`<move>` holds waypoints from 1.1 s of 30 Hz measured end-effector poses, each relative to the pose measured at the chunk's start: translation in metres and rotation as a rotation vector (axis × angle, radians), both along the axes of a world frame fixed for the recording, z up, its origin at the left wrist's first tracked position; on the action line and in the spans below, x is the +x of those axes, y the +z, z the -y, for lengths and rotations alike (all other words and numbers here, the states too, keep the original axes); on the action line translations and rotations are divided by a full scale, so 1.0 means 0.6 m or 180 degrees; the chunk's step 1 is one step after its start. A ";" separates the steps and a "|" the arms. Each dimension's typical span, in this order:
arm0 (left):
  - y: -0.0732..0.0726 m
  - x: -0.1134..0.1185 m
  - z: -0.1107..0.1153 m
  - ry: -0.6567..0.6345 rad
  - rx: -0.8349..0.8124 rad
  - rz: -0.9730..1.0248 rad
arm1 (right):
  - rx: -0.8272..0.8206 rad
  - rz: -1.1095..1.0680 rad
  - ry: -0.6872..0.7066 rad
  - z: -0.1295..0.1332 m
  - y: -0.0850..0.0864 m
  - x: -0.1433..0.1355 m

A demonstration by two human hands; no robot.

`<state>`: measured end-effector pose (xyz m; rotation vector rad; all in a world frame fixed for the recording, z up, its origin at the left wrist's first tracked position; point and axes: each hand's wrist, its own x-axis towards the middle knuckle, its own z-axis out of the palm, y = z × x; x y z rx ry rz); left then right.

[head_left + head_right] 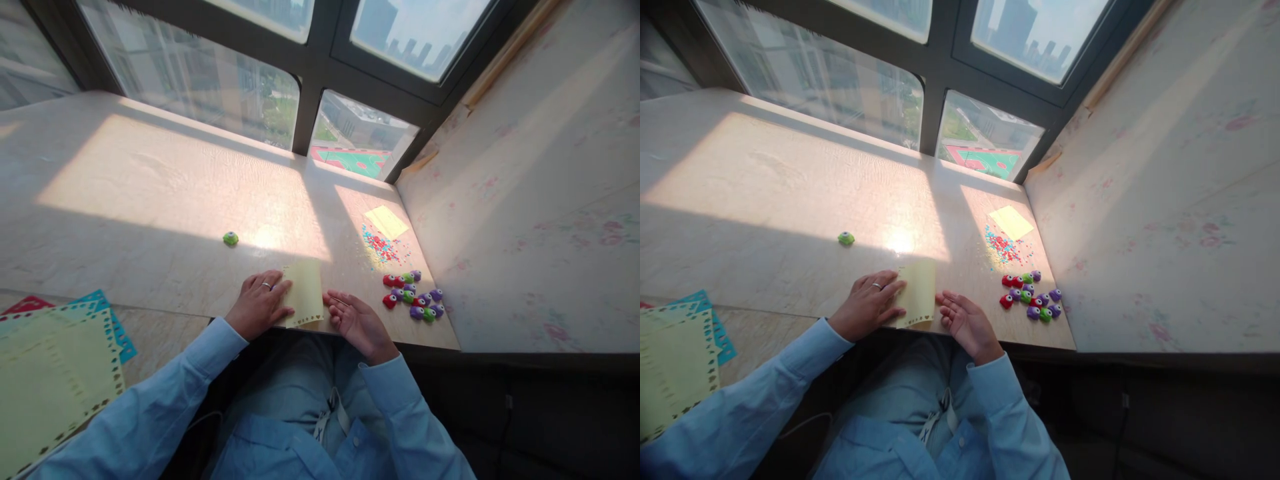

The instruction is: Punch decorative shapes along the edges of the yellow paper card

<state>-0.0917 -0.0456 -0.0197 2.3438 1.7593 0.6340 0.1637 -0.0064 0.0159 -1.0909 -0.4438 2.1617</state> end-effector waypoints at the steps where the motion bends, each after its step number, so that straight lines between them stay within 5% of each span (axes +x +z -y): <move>1: 0.001 0.000 0.000 0.0001 -0.0009 0.0009 | -0.0089 -0.0085 0.0046 -0.003 0.002 -0.006; 13: 0.008 0.003 0.002 0.0020 -0.0071 -0.0014 | -0.0224 -0.0542 0.0809 -0.018 0.023 -0.048; 22: 0.008 0.003 0.002 0.0040 -0.0152 0.0011 | 0.0985 0.0605 0.0044 -0.017 0.025 -0.049; 28: 0.004 0.001 0.001 0.0046 -0.0245 0.0064 | 0.1031 0.0729 -0.0050 -0.020 0.028 -0.043; 33: -0.007 -0.001 -0.001 0.0155 -0.0313 0.0213 | 0.1293 0.1527 -0.0131 -0.033 0.016 -0.040</move>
